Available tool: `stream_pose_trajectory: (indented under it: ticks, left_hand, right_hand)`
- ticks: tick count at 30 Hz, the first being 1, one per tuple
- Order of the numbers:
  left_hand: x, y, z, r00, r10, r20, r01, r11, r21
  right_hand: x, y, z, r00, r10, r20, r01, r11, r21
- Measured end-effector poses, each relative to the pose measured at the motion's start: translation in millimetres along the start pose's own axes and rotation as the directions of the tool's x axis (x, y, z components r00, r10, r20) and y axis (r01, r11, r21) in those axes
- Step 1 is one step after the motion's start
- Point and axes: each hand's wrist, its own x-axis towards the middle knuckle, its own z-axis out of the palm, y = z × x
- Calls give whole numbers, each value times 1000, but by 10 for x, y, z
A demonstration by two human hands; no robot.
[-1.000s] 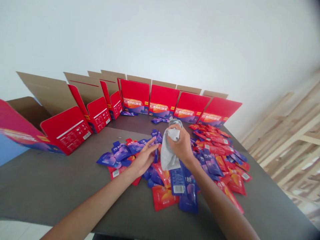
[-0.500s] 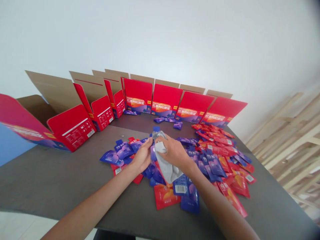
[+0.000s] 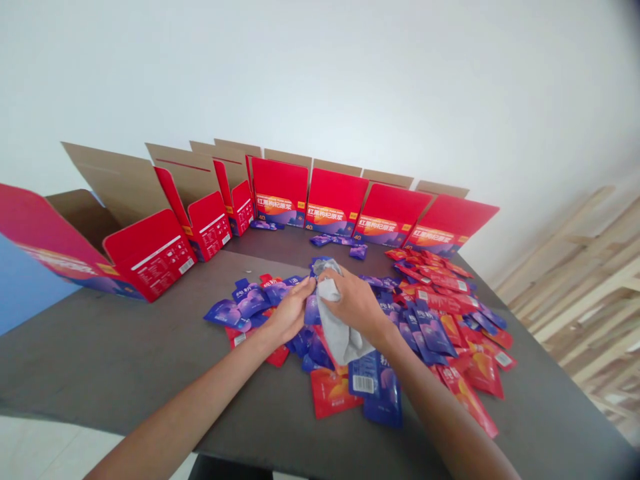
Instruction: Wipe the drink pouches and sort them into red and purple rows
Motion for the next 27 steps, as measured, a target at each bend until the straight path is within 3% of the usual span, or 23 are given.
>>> stream_pose_trajectory:
  ticks: [3, 5, 9, 12, 16, 19, 24, 27]
  left_hand:
    - [28, 109, -88, 998, 49, -41, -40, 979, 199]
    - [106, 262, -249, 987, 127, -95, -84, 927, 365]
    - [385, 682, -766, 949, 279, -148, -96, 703, 705]
    - [638, 931, -1192, 938, 307, -159, -19, 505, 863]
    - [913, 1035, -1641, 966, 200, -167, 108, 274, 956]
    - [1069, 1041, -1849, 986, 84, -144, 132, 132, 982]
    - [1435, 1101, -2003, 998, -23, -60, 59, -60, 996]
    - [1738, 1113, -2047, 1000, 2, -13, 14, -151, 988]
  right_hand:
    - [21, 92, -47, 991, 53, -122, -50, 998, 25]
    - [33, 154, -99, 978, 84, -191, -77, 996, 43]
    - [58, 269, -255, 950, 108, -294, -80, 991, 107]
    - [74, 359, -377, 927, 124, -355, -80, 987, 137]
    - [75, 487, -498, 898, 136, -419, -82, 986, 143]
    - [67, 560, -561, 875, 155, -460, -93, 984, 153]
    - [70, 627, -605, 860, 188, -475, -112, 977, 184]
    - [72, 663, -616, 862, 215, -459, -134, 970, 202]
